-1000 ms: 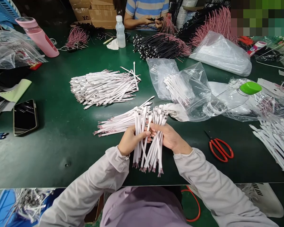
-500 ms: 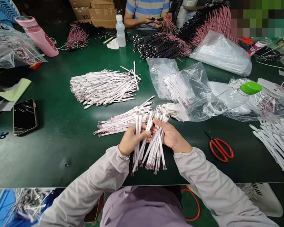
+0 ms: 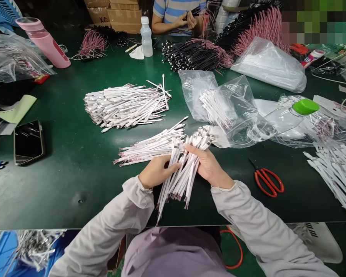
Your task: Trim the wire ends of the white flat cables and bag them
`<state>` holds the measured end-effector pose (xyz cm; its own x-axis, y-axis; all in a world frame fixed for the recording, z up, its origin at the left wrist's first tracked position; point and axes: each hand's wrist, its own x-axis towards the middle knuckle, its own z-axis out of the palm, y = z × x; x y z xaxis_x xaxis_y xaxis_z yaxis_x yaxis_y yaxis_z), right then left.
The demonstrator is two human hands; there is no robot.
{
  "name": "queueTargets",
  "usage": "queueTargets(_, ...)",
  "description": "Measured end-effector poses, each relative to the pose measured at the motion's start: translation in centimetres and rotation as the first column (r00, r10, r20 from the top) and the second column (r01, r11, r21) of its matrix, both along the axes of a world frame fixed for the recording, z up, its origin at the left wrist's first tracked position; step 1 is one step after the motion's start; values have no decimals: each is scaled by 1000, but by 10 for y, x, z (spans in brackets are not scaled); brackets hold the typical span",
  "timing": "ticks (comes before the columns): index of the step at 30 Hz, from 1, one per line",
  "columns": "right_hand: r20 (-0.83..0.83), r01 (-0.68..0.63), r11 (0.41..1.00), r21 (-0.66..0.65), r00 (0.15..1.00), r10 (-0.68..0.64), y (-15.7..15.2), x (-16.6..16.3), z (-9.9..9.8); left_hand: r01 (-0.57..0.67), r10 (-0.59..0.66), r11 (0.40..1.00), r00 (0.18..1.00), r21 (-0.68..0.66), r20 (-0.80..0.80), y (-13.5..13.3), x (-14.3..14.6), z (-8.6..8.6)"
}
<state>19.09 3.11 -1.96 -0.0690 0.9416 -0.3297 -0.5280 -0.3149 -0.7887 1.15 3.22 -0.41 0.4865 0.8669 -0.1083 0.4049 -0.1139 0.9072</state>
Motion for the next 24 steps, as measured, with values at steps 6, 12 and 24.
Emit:
queueTargets(6,-103,-144,989,-36,985,140,1,0,1,156,-83,916,975,-370,206,6,-8,5)
queueTargets(12,-143,-192,979,-63,973,182,1,1,1,100,14,859,976,-502,219,3,-4,2)
queueTargets(24,-89,-243,968,-58,967,238,0,-2,2,2,139,899,946,-438,291,3,-2,-4)
